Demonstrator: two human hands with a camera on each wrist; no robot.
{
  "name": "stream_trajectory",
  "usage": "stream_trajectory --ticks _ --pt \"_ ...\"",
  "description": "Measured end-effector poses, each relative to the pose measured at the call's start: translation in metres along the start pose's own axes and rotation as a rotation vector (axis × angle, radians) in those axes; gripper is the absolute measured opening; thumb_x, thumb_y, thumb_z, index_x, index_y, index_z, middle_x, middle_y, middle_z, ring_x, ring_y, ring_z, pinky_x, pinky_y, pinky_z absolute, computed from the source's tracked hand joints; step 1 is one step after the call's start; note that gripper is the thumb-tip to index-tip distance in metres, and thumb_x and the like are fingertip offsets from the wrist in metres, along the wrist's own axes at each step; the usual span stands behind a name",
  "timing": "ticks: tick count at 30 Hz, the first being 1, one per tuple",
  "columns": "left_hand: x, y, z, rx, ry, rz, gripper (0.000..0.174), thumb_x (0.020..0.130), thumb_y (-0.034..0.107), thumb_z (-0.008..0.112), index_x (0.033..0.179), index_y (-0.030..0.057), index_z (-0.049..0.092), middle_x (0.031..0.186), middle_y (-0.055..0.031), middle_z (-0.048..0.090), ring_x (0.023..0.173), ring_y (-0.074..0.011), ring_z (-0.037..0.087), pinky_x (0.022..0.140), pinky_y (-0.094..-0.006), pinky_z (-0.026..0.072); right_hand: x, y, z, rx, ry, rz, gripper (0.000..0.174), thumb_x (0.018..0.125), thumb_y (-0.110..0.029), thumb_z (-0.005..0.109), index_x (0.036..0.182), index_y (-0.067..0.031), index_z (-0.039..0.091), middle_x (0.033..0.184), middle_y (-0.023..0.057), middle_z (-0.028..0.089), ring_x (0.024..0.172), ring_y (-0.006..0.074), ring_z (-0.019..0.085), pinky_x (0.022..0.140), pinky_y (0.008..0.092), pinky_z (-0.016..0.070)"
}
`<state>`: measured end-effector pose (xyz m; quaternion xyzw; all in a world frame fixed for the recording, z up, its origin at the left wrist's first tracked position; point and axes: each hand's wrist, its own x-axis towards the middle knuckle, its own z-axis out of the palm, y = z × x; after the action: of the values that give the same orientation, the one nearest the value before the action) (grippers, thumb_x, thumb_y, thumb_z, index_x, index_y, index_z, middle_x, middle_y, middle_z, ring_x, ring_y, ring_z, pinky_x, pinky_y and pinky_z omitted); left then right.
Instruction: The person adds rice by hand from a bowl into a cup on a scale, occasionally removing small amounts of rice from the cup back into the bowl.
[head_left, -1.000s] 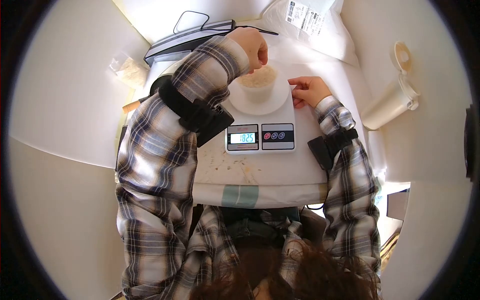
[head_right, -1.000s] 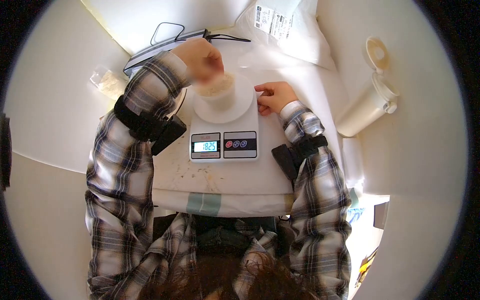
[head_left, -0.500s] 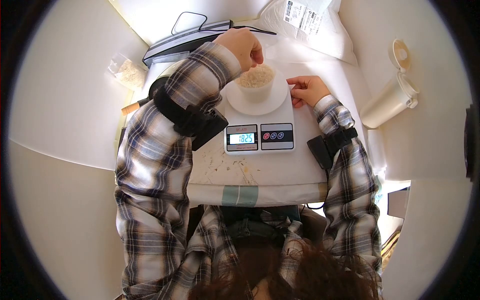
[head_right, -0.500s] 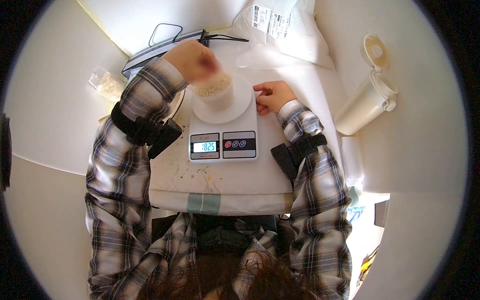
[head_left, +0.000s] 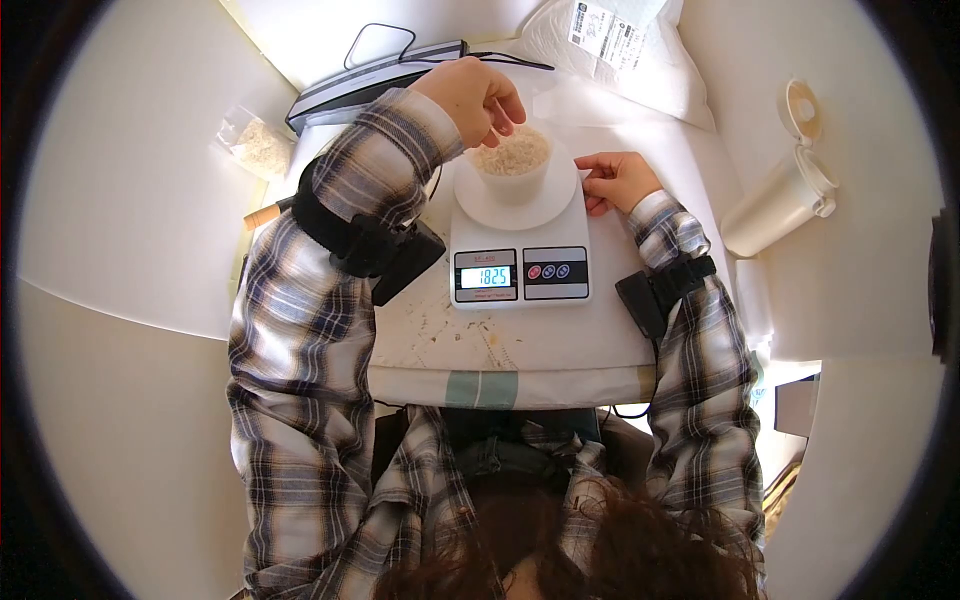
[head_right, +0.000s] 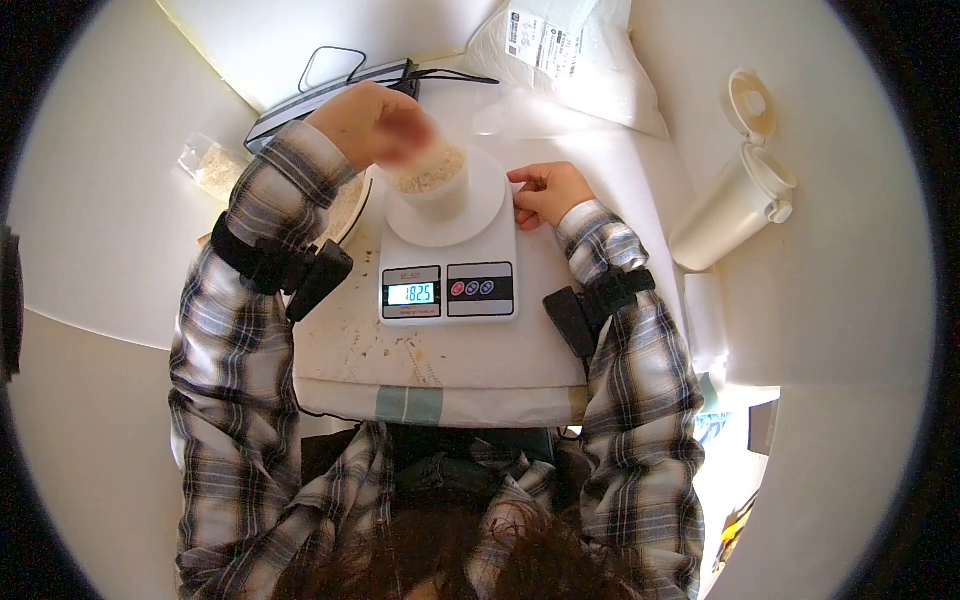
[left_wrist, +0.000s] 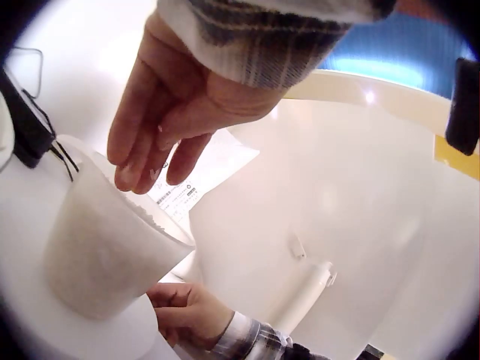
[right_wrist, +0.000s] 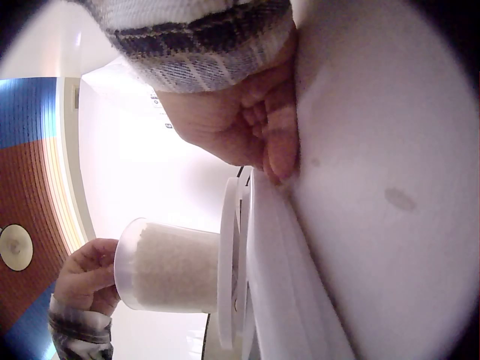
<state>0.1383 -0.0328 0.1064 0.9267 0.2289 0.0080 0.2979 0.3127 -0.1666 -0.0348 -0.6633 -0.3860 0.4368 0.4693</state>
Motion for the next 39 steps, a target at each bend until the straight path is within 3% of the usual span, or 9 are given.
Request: stream_trajectory --ticks 7,26,39 --pt "-0.002 0.001 0.003 -0.067 -0.024 0.010 0.018 0.076 -0.001 0.048 0.090 0.0011 0.060 0.082 -0.0092 0.062 0.071 -0.0121 0.061 0.060 -0.0226 0.0497 -0.001 -0.001 0.000 -0.008 0.000 -0.001 0.032 0.075 0.001 0.050 0.107 0.0024 0.051 0.070 0.0045 0.056 0.058 0.0113 0.057 0.053 0.0229 0.0503" --pt "-0.004 -0.002 0.006 -0.202 0.066 0.061 0.014 0.077 -0.001 0.051 0.088 -0.0001 0.060 0.078 -0.0091 0.062 0.071 -0.0121 0.061 0.063 -0.0219 0.0509 -0.002 -0.002 0.000 0.010 -0.003 0.003 0.032 0.075 0.002 0.050 0.107 0.0023 0.051 0.070 0.0045 0.056 0.057 0.0117 0.057 0.054 0.0239 0.0509" --pt "-0.003 -0.005 0.011 -0.144 0.144 0.058 0.017 0.080 0.012 0.053 0.088 -0.0003 0.062 0.073 -0.0079 0.063 0.065 -0.0104 0.061 0.060 -0.0204 0.0501 -0.001 -0.002 0.001 0.041 0.013 -0.003 0.032 0.073 0.003 0.051 0.105 0.0045 0.052 0.067 0.0068 0.056 0.055 0.0137 0.058 0.052 0.0261 0.0524"
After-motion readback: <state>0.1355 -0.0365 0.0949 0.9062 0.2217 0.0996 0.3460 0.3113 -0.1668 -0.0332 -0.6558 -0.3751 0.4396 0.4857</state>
